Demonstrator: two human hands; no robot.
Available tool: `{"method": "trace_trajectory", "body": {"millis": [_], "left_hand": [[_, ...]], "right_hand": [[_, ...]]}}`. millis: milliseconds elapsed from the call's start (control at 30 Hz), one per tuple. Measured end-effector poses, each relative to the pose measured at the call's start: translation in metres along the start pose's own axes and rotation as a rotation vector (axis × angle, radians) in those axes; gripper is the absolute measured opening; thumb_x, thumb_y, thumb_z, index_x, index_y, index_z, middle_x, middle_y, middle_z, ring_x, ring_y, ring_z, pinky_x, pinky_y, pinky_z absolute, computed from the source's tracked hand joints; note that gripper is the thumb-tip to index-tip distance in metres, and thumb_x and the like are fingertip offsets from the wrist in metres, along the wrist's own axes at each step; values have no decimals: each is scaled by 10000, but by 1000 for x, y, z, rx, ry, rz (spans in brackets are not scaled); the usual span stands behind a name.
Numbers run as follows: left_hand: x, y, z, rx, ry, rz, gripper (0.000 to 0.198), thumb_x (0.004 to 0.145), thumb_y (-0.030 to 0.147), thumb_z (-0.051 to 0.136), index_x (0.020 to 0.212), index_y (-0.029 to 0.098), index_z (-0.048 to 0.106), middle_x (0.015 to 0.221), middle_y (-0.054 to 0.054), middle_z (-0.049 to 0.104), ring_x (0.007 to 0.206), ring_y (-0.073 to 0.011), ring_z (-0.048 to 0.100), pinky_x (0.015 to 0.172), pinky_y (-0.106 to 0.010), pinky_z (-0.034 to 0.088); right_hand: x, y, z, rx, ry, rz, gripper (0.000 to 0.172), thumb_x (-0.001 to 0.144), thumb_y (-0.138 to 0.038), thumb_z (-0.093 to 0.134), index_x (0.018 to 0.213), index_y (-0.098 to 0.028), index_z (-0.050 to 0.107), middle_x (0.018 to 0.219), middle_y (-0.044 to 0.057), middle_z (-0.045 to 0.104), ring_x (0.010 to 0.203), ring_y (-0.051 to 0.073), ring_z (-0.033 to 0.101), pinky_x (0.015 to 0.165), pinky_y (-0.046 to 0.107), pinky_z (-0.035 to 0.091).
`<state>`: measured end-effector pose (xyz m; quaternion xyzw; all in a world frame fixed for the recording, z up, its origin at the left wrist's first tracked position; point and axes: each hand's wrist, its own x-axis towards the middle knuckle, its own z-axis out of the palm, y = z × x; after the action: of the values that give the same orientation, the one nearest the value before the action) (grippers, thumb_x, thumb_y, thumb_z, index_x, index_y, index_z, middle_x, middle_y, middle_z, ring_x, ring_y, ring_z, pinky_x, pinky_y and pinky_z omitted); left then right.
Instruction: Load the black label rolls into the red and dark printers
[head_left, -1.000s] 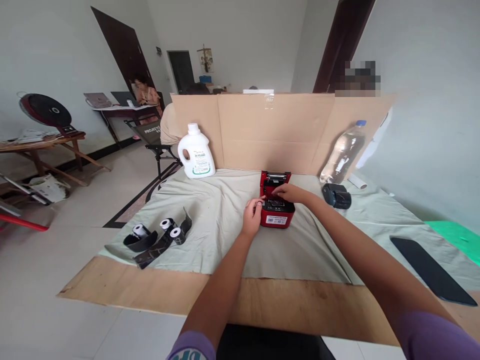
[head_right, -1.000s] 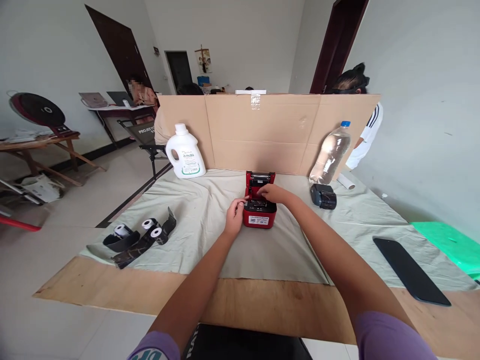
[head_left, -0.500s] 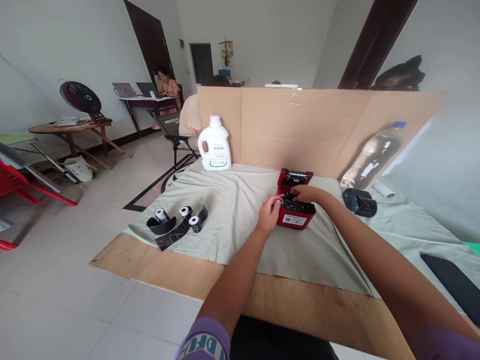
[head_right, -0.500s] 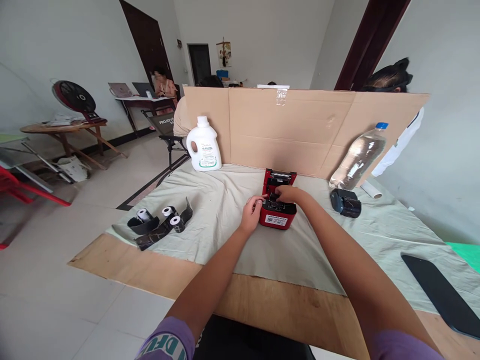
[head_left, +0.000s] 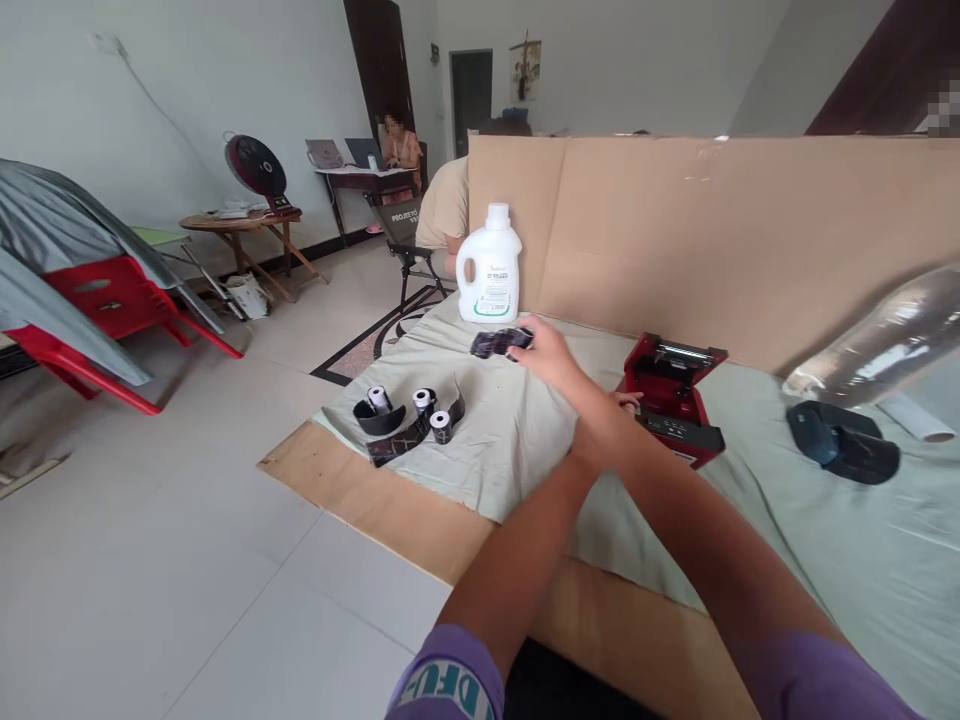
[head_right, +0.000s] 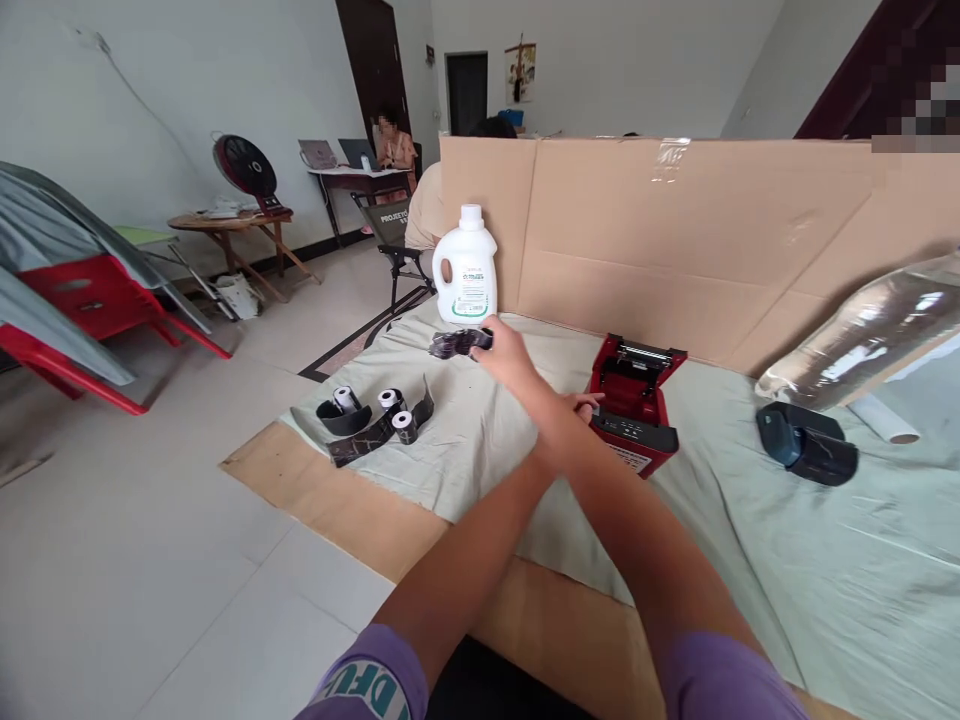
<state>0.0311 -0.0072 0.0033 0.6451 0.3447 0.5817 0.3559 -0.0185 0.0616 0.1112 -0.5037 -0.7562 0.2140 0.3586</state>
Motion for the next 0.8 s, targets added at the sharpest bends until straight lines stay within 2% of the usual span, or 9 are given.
{"method": "trace_trajectory", "body": {"millis": [67,133,267,367,467,533,600,700,800], "left_hand": [[-1,1,0,-26,14,47,219,990,228,469,1038,235,683,1200,-63,729,1175,-209,616,1066,-396,483],[-2,2,-1,-14,20,79,218,990,241,473,1057,267,679,1221,-19,724,1217,-189,591,1065,-368,489],[-3,6,-4,58,34,84,228,976,207,475,1042,270,683,1197,7,736,1173,-179,614,1035,-329,508],[-3,8,-4,117,26,93,253,975,193,460,1050,272,689,1202,19,734,1160,-180,621,1048,-322,498],[-3,10,-3,143,27,95,282,982,197,438,1067,275,696,1205,16,730,1163,-183,621,1034,-318,502],[-4,10,-1,150,36,104,304,986,194,420,1091,266,696,1213,5,727,1167,-188,617,1027,-323,501],[-6,10,1,165,42,111,322,988,190,405,1126,254,689,1225,-8,722,1176,-194,609,1011,-327,503],[-10,10,4,217,59,140,338,998,205,390,1188,224,669,1225,-30,722,1175,-205,601,996,-329,503],[-13,13,5,275,62,159,340,1009,213,378,1199,195,659,1228,-36,723,1161,-204,601,996,-323,500]], "right_hand": [[21,-7,43,-184,10,12,329,838,-227,649,1162,-211,594,999,70,705,920,260,671,799,368,527],[29,-5,77,-326,-10,49,340,894,-243,606,1229,-210,560,1041,110,703,966,287,662,813,384,514],[22,14,116,-431,-77,118,347,955,-237,539,1301,-214,526,1113,149,685,1006,285,649,848,389,496],[18,28,120,-434,-57,107,360,951,-289,563,1302,-212,560,1160,162,653,1074,311,609,882,421,492],[18,29,109,-365,60,88,482,925,-369,599,1374,-201,551,1234,178,589,1152,351,548,911,455,492],[15,22,99,-245,97,5,493,929,-371,580,1388,-192,557,1218,161,580,1154,331,542,932,441,487],[5,11,92,-102,11,-168,388,927,-341,574,1279,-192,647,1122,115,618,1106,283,559,953,402,474],[-18,-4,94,34,-211,-451,241,893,-283,610,1086,-216,738,1005,55,669,1011,231,559,943,354,452],[-37,-14,104,52,-272,-571,271,881,-226,600,1115,-204,734,1002,47,697,947,215,536,932,341,432]]}}
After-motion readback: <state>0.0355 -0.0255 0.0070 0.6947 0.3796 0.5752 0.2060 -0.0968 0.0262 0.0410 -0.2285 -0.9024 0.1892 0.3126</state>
